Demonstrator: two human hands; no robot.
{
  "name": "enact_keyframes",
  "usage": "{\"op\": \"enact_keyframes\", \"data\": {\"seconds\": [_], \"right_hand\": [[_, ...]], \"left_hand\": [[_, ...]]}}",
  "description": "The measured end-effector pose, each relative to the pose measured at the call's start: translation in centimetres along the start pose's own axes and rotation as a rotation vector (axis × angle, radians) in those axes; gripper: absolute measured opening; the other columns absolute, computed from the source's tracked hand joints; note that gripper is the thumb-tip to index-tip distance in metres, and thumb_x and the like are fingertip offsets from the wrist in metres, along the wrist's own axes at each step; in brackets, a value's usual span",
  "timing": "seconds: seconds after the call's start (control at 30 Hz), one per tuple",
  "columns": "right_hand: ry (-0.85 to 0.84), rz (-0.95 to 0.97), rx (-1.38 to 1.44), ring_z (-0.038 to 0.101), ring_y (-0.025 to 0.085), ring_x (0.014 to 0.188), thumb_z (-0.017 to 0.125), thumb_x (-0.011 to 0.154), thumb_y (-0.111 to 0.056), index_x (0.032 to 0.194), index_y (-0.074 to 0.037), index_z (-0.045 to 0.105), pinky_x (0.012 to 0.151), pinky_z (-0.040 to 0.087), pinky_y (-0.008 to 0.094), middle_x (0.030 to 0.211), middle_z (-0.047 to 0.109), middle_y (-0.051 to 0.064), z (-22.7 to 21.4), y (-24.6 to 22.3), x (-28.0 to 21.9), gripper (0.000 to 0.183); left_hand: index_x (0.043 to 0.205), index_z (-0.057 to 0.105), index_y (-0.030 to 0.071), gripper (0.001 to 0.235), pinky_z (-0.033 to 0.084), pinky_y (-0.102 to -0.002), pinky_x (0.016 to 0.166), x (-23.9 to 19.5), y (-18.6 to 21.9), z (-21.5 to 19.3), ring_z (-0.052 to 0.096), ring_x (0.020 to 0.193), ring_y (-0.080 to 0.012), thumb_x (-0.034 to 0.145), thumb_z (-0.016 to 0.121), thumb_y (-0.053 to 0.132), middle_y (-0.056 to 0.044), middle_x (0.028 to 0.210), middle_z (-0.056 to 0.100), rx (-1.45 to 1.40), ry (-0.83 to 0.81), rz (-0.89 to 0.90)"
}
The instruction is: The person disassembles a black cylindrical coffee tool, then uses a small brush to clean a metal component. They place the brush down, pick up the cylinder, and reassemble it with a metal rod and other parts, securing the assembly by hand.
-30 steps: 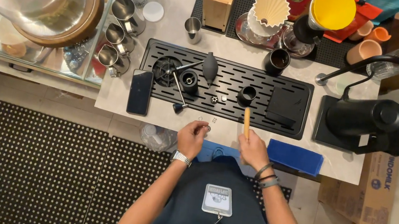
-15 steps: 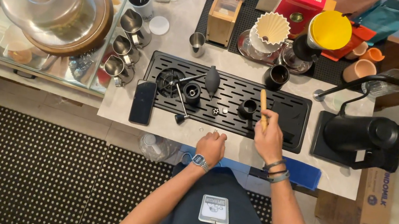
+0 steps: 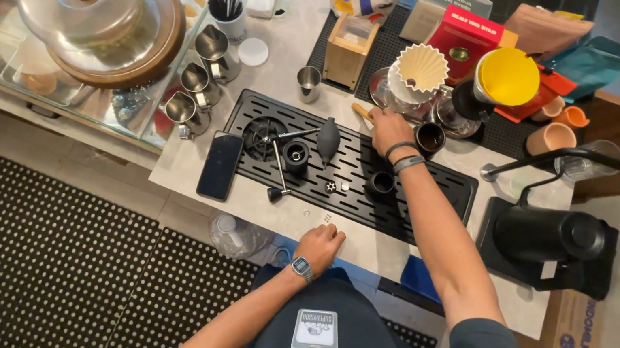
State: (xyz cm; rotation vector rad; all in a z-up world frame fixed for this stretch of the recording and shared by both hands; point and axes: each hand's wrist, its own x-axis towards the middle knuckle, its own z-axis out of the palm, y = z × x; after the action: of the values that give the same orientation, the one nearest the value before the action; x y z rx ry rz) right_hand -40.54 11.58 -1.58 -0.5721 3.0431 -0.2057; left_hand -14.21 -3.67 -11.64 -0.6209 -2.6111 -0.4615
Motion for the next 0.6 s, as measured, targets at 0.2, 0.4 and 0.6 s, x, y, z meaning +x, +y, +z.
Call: {"op": "enact_keyframes", "data": {"seconds": [0.2, 0.4, 0.6], "right_hand": [[0.013, -0.075, -0.134, 0.066, 0.033, 0.088, 0.058, 0.082, -0.013, 0.115, -0.014, 0.058, 0.072, 0.058, 0.046, 0.101, 0.062, 0.012, 4.9, 1.5, 2.3, 0.034], [0.194, -0.175, -0.206, 0.063, 0.032, 0.084, 0.062, 0.080, -0.009, 0.102, -0.008, 0.061, 0.071, 0.057, 0.041, 0.093, 0.060, 0.015, 6.5, 2.9, 2.6, 0.022], [0.286, -0.150, 0.023, 0.063, 0.028, 0.087, 0.061, 0.084, -0.015, 0.111, -0.014, 0.056, 0.076, 0.057, 0.037, 0.092, 0.056, 0.008, 2.6, 1.2, 0.5, 0.027]], "left_hand": [[0.083, 0.055, 0.017, 0.006, 0.048, -0.030, 0.057, 0.3, 0.2, -0.8, 0.055, 0.064, -0.0197, 0.086, 0.055, 0.013, -0.002, 0.077, 0.048, 0.040, 0.041, 0.023], [0.086, 0.058, 0.015, 0.007, 0.048, -0.029, 0.061, 0.4, 1.1, -1.4, 0.057, 0.068, -0.0200, 0.087, 0.055, 0.008, -0.002, 0.078, 0.050, 0.036, 0.019, 0.013], [0.082, 0.054, 0.015, 0.010, 0.049, -0.031, 0.062, 1.0, 1.6, -1.2, 0.055, 0.069, -0.0232, 0.084, 0.057, 0.006, -0.005, 0.077, 0.047, 0.010, 0.041, -0.109]]}}
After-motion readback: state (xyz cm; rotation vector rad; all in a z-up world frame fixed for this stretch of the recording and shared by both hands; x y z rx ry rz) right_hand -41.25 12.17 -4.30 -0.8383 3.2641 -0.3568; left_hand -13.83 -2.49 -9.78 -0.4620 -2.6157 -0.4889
